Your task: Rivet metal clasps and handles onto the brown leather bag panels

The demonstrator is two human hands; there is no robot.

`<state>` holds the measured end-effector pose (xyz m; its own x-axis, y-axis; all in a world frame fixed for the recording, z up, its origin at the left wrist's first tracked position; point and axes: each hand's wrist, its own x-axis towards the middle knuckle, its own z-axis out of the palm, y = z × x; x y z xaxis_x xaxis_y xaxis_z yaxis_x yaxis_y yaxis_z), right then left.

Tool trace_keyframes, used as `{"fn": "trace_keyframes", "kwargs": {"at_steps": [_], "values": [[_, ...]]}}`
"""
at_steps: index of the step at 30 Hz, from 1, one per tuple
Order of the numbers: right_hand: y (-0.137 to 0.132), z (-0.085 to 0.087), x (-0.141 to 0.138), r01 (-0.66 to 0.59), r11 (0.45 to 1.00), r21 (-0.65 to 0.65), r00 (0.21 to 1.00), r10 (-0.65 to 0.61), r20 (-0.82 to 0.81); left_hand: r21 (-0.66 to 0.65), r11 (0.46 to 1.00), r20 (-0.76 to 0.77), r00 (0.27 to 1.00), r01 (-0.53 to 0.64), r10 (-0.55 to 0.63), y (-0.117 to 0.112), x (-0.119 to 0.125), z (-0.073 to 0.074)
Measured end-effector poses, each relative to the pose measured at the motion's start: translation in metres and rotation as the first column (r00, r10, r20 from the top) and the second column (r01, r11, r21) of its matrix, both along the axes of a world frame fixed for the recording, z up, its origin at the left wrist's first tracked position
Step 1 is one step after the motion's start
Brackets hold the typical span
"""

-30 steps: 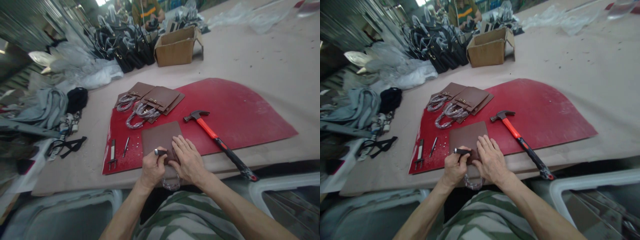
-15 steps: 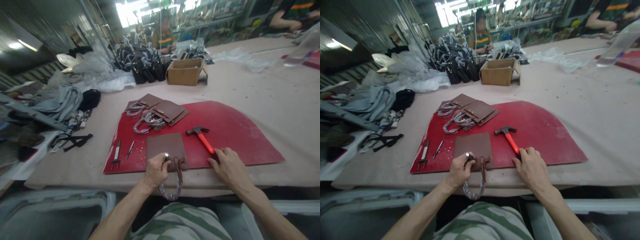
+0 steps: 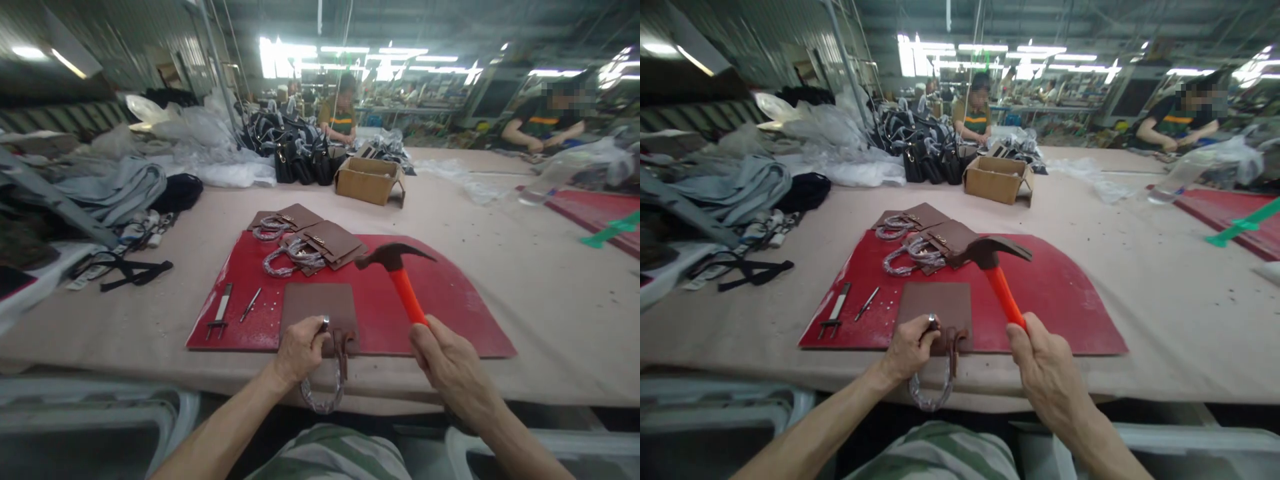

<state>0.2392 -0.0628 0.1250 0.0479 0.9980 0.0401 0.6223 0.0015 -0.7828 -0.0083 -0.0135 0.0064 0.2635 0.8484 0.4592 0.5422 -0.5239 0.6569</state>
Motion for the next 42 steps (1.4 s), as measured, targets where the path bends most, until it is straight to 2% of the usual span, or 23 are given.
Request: {"fn": "trace_keyframes", "kwargs": {"at_steps": [2,3,6,8,11,13,15,17,19,21,23,25,27,29,31,34,36,38,40,42], "values": [[-0.008,0.011,-0.003,-0.116,0.96,0.256,0.964,0.047,0.26,0.0,1.0,0.004,1.0,0.001,-0.001,0.0,0.0,-0.001],[-0.011,0.015,-0.004,-0.196,0.924,0.328,0.923,0.061,0.38,0.002,1.0,0.003,1.0,0.003,-0.003,0.0,0.0,-0.001],[-0.014,0.026,-0.005,-0.4,0.841,0.363,0.776,0.1,0.623,0.001,1.0,-0.003,1.0,0.006,-0.006,0.0,0.0,-0.002],[-0.016,0.034,-0.008,-0.426,0.823,0.375,0.755,0.095,0.649,-0.002,1.0,-0.001,1.0,0.003,-0.003,0.0,-0.001,-0.003],[-0.02,0.041,-0.012,-0.312,0.801,0.51,0.84,-0.019,0.543,-0.002,1.0,-0.003,1.0,0.008,-0.008,0.0,-0.001,-0.004],[-0.023,0.038,-0.014,-0.308,0.785,0.538,0.839,-0.043,0.542,-0.007,1.0,-0.017,1.0,0.007,-0.007,0.001,-0.001,-0.005],[-0.025,0.032,-0.012,-0.406,0.8,0.441,0.768,0.038,0.639,-0.006,1.0,-0.028,1.0,-0.001,0.001,0.001,-0.001,-0.005],[-0.024,0.024,-0.005,-0.453,0.844,0.288,0.706,0.142,0.694,-0.008,1.0,-0.031,1.0,0.003,-0.004,0.0,-0.001,-0.004],[-0.019,0.016,0.005,-0.372,0.911,0.177,0.746,0.181,0.641,-0.012,1.0,-0.025,1.0,0.005,-0.006,0.0,-0.002,-0.002],[-0.008,0.004,0.017,-0.247,0.967,0.056,0.838,0.185,0.513,-0.02,1.0,-0.02,1.0,0.004,-0.004,-0.001,-0.002,0.0],[0.007,-0.013,0.029,-0.153,0.986,-0.071,0.906,0.168,0.389,-0.02,1.0,-0.01,1.0,0.009,-0.01,0.0,-0.004,0.001],[0.022,-0.033,0.038,-0.07,0.989,-0.129,0.903,0.117,0.414,-0.021,0.999,0.0,1.0,0.028,-0.028,0.0,-0.005,0.001],[0.034,-0.05,0.042,0.017,0.994,-0.112,0.845,0.046,0.533,-0.031,0.999,0.003,0.999,0.039,-0.039,0.001,-0.007,0.002],[0.041,-0.061,0.039,0.04,0.999,-0.03,0.78,-0.012,0.626,-0.047,0.998,0.001,0.999,0.049,-0.049,0.001,-0.008,0.002],[0.043,-0.067,0.024,-0.033,0.993,0.118,0.754,-0.052,0.655,-0.065,0.996,0.003,0.998,0.058,-0.058,0.001,-0.009,0.003],[0.043,-0.074,-0.014,-0.235,0.927,0.293,0.782,0.002,0.623,-0.084,0.994,0.0,0.998,0.068,-0.068,0.002,-0.011,0.003],[0.043,-0.083,-0.041,-0.355,0.902,0.246,0.794,0.152,0.589,-0.087,0.993,-0.005,0.997,0.079,-0.08,0.002,-0.012,0.003],[0.044,-0.094,-0.063,-0.41,0.895,0.177,0.784,0.246,0.57,-0.089,0.992,-0.004,0.996,0.086,-0.087,0.001,-0.012,0.003],[0.044,-0.104,-0.073,-0.418,0.899,0.134,0.781,0.28,0.558,-0.092,0.993,0.019,0.997,0.077,-0.075,0.0,-0.012,0.004],[0.044,-0.11,-0.075,-0.411,0.903,0.125,0.788,0.283,0.547,-0.112,0.994,0.088,0.996,0.017,-0.007,-0.002,-0.013,0.007]]}}
